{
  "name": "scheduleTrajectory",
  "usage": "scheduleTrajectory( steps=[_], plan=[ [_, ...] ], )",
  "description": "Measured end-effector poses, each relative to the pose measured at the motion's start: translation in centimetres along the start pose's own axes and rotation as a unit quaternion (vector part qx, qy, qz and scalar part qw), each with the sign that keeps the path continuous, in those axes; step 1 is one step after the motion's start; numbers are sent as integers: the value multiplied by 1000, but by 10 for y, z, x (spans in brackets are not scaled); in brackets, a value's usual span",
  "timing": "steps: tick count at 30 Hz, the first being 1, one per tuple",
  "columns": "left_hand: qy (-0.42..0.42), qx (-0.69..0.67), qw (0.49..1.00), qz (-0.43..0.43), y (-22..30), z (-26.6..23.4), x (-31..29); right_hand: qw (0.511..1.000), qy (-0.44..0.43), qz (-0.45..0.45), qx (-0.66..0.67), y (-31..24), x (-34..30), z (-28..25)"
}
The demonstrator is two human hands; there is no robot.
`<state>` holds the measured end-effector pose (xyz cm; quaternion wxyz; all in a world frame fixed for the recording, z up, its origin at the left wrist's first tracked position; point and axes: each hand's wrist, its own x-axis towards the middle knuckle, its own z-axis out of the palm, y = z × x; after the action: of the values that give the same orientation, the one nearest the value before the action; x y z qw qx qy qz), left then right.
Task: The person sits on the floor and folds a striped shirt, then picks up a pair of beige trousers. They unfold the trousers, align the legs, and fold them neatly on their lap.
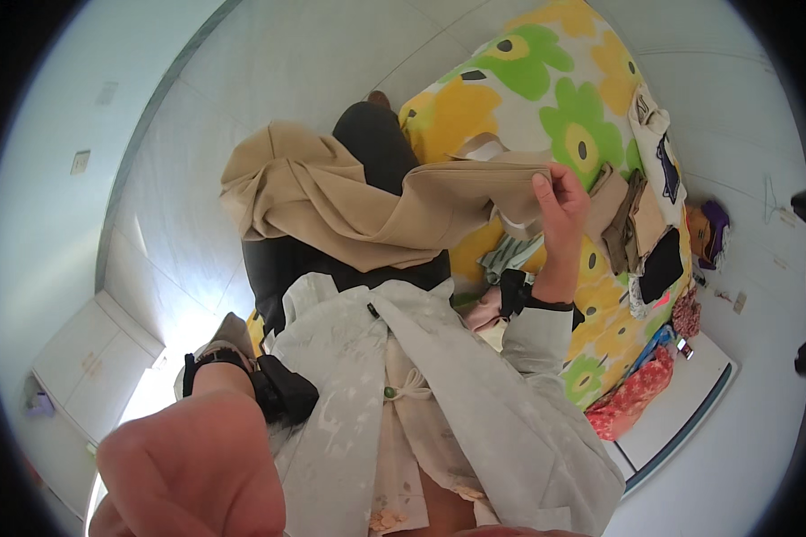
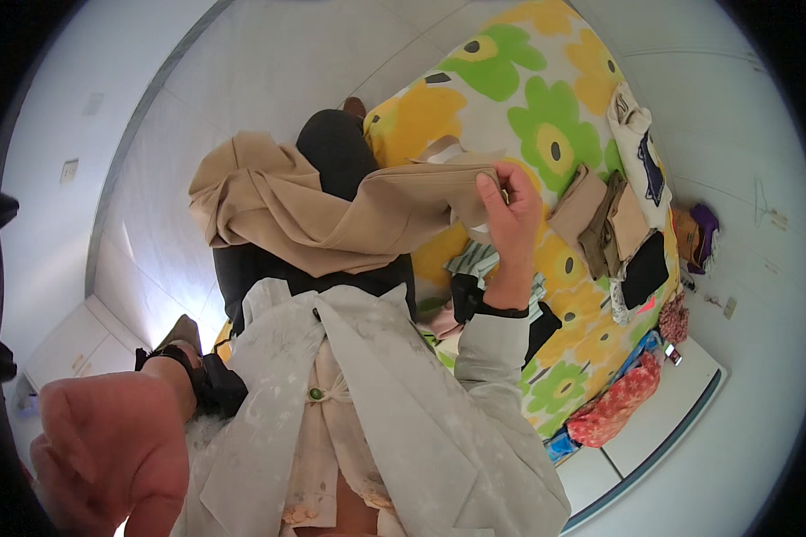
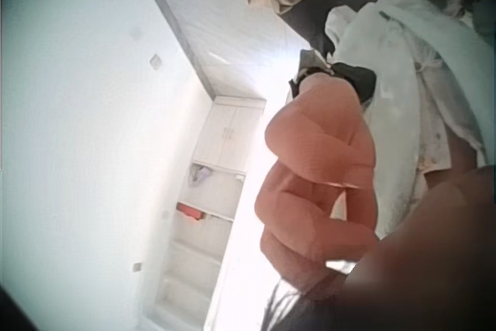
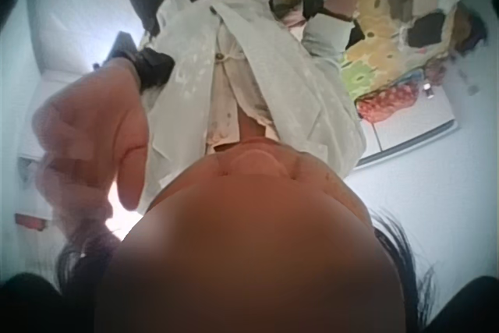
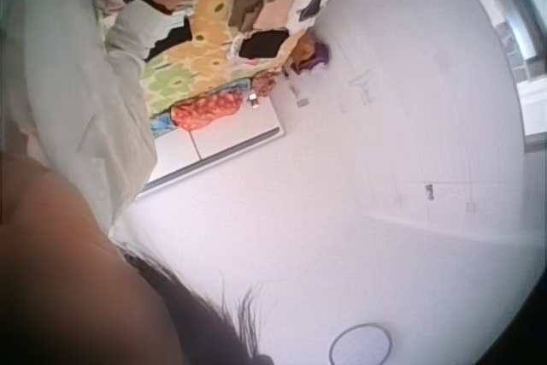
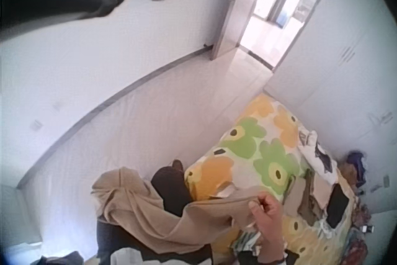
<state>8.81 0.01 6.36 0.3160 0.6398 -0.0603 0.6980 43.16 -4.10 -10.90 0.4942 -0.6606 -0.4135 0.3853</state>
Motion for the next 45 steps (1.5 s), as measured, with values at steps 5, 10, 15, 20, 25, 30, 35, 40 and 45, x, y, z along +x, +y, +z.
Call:
scheduleTrajectory(
  steps=[5,10,15,20,25,30,35,40,45],
  plan=[
    [0,-47,997,-55,5,-7,27,1000,-13,-5,5,1,1,5],
    [154,4,976,152,-6,22,5,1000,-13,-1,-1,3,1,4],
    [145,89,970,176,-5,20,12,1000,-6,4,12,4,-1,8],
    [142,122,966,177,-2,18,17,1000,-10,11,16,5,0,11],
    [121,88,970,190,-2,14,13,1000,-15,13,20,6,-1,11],
    [135,110,958,228,1,18,14,1000,-18,12,16,3,-1,14],
    [126,171,956,201,3,16,18,999,-29,7,26,2,-2,15],
    [172,45,952,249,-2,21,17,1000,-20,8,23,3,-1,14],
    [137,65,951,270,-4,16,17,1000,-10,9,20,4,-1,16]
  ],
)
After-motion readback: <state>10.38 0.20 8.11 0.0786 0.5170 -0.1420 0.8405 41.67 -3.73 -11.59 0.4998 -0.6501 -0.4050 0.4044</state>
